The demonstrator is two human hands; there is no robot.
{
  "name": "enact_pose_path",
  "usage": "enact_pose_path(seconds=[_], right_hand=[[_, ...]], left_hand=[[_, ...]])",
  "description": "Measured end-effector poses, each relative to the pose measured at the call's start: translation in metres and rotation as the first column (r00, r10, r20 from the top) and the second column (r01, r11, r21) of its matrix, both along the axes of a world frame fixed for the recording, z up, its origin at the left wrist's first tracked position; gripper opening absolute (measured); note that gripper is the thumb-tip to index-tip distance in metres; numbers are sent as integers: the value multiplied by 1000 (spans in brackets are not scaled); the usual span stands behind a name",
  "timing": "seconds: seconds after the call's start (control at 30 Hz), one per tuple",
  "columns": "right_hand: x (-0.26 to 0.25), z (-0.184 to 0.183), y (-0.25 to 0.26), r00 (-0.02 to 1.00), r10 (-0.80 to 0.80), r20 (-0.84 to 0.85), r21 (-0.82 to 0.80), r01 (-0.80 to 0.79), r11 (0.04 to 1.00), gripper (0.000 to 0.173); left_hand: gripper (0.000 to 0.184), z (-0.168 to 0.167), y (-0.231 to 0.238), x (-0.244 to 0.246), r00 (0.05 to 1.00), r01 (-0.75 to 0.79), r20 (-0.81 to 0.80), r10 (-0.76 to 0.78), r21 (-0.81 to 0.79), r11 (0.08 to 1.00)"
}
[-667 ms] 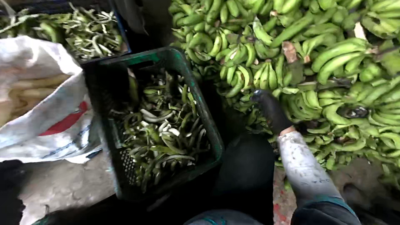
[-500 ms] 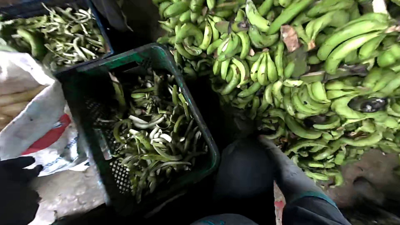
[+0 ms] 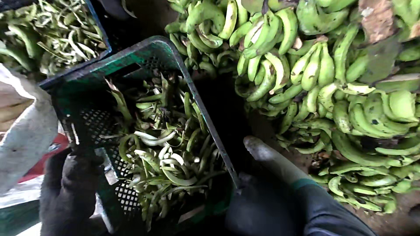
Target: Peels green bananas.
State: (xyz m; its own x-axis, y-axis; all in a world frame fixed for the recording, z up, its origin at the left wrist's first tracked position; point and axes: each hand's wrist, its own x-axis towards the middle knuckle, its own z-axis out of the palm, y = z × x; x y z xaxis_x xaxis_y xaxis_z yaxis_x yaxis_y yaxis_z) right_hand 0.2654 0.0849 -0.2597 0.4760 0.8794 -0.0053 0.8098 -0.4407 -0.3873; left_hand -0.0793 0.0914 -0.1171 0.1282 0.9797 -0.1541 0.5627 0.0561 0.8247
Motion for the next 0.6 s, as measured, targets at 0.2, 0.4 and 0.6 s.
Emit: enact_pose_path(seconds=[0.2, 0.4, 0.6], right_hand=[[73, -71, -157, 988, -51, -145, -309, 3, 951, 53], [64, -9, -179, 258, -371, -892, -217, 476, 853, 53], [39, 149, -161, 357, 34, -934, 173, 367, 914, 43]], left_hand=[[58, 4, -15, 25, 996, 84, -32, -84, -4, 996], [68, 14, -46, 40, 975, 218, 24, -219, 37, 975], [61, 15, -101, 75, 874, 423, 247, -419, 41, 905]])
